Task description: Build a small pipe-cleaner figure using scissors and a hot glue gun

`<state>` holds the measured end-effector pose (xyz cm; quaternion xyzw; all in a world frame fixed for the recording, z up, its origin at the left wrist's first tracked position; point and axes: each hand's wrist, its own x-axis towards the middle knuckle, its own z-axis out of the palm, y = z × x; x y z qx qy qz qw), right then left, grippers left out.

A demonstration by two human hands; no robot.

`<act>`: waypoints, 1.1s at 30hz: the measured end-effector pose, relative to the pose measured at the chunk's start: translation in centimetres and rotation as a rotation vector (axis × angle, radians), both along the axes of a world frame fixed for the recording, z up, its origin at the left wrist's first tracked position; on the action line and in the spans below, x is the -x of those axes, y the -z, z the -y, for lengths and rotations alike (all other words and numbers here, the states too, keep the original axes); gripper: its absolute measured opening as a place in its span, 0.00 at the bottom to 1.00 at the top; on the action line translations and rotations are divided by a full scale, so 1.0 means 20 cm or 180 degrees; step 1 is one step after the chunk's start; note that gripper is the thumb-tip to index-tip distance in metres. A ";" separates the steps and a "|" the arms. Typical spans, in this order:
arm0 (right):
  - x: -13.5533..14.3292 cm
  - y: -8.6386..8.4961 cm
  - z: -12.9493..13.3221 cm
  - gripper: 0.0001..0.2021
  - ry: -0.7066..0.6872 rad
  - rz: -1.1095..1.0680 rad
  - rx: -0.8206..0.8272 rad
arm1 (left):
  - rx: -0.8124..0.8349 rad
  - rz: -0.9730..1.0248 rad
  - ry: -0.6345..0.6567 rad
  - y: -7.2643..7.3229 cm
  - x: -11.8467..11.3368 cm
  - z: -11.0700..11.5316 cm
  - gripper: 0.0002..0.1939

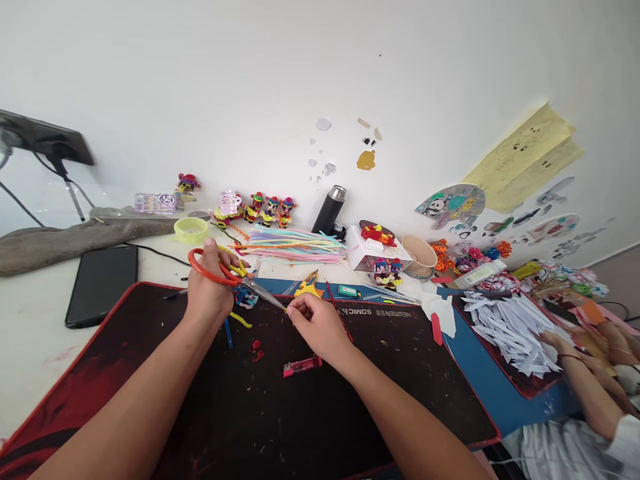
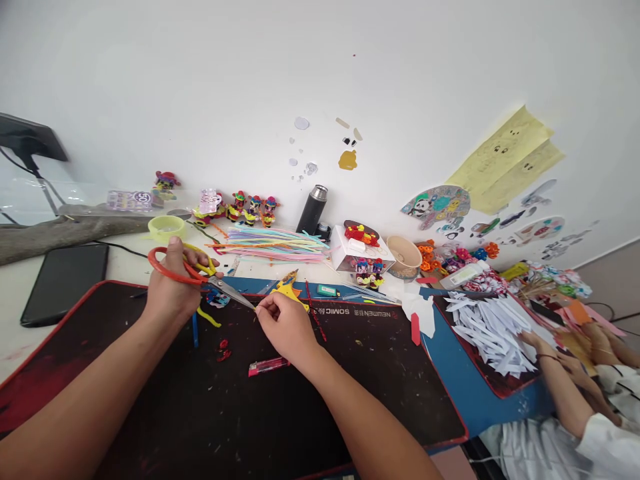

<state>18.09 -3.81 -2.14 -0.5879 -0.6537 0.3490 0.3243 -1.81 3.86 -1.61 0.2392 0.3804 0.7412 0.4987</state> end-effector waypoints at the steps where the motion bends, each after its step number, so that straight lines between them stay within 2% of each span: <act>1: 0.00 0.00 0.00 0.05 0.0003 -0.0005 0.0002 | 0.0000 -0.0007 -0.0001 0.00 0.00 0.00 0.31; 17: 0.02 0.00 0.00 0.03 0.0023 0.0082 0.0015 | -0.0018 -0.0018 0.0047 0.01 0.00 0.00 0.30; 25: 0.02 0.06 0.00 0.04 0.0194 -0.0328 -0.0089 | 0.0258 0.0103 0.0096 0.02 0.01 -0.01 0.29; 33: 0.05 0.08 -0.01 0.05 0.0349 -0.0716 -0.0137 | 0.0511 0.0185 0.0171 0.05 0.03 -0.03 0.29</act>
